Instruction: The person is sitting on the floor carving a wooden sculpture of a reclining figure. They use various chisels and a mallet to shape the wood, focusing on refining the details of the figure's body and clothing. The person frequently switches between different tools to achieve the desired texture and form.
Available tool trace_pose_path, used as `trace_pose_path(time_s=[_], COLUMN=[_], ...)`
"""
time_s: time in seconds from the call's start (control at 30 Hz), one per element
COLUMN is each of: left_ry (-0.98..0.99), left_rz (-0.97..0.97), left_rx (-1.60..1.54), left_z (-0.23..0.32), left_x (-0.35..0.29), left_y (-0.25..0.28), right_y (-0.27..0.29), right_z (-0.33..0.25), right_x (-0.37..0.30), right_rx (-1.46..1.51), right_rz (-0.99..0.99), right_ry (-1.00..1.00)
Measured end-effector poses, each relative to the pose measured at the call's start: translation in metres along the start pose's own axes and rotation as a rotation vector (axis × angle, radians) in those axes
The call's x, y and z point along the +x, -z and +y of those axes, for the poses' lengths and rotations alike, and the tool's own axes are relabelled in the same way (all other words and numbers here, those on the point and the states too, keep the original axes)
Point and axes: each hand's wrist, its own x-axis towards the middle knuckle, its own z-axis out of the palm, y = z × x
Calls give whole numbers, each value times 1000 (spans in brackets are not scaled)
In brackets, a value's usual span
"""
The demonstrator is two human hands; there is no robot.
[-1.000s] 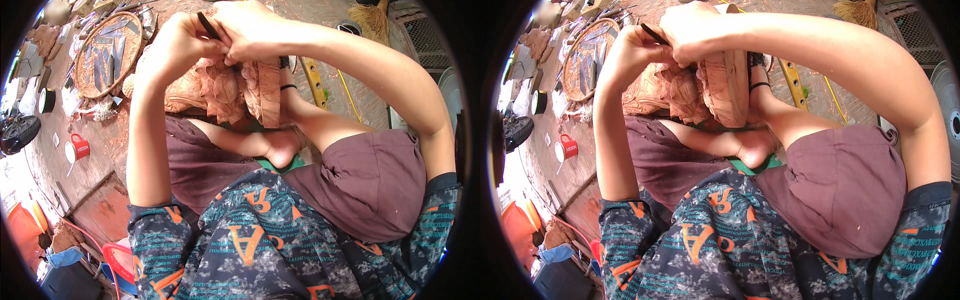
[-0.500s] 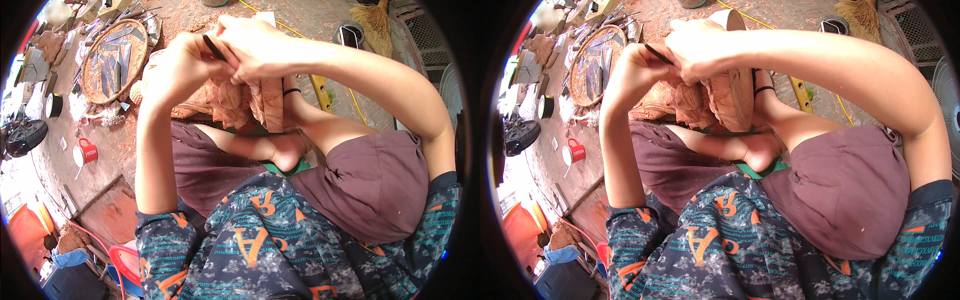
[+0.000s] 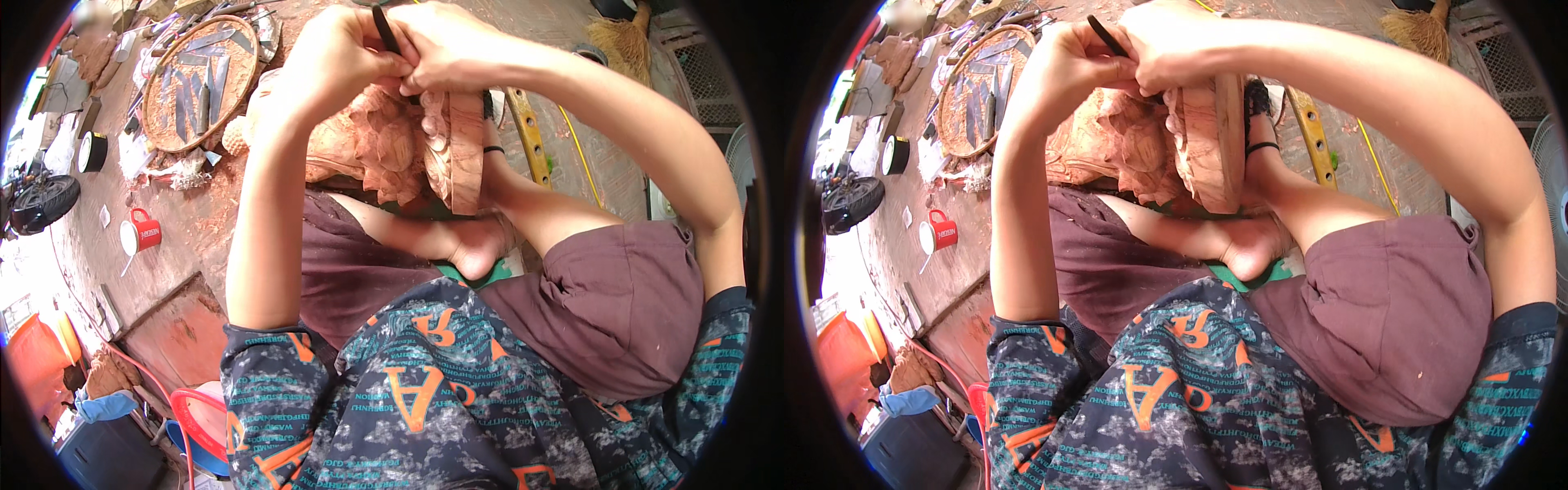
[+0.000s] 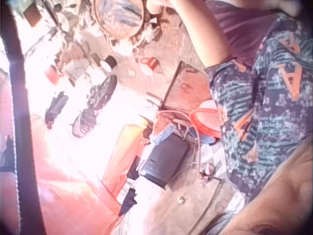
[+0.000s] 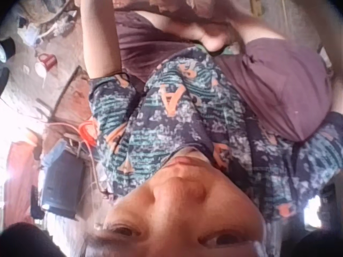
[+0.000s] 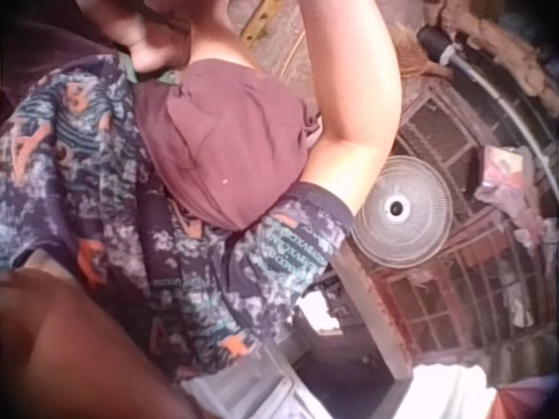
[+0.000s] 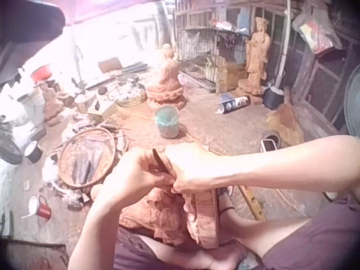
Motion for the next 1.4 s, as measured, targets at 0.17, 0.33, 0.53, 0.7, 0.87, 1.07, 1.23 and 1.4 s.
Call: trace_pose_path(time_s=[0.17, 0.33, 0.53, 0.7, 0.87, 1.07, 1.23, 1.4], left_ry=[56, -75, -22, 55, -10, 67, -89, -131], left_rz=[-88, -24, -15, -178, -102, -80, -15, 478], left_rx=[103, 49, 10, 184, 177, 263, 70, -170], left_z=[-2, -6, -5, 0, -1, 2, 3, -14], left_x=[2, 2, -4, -4, -2, -1, -17, -82], left_y=[2, 3, 3, 5, 8, 8, 3, -47], right_y=[-7, -5, -7, -18, -16, -11, -10, -10], right_z=[7, 4, 0, 7, 3, 2, 11, 10], right_x=[-1, -1, 1, 0, -3, -5, -9, -59], right_rx=[-176, -119, -170, -183, -153, -106, -14, -4], right_rz=[69, -22, 44, 381, 175, 91, 148, 393], right_ry=[94, -10, 44, 389, 124, 96, 232, 448])
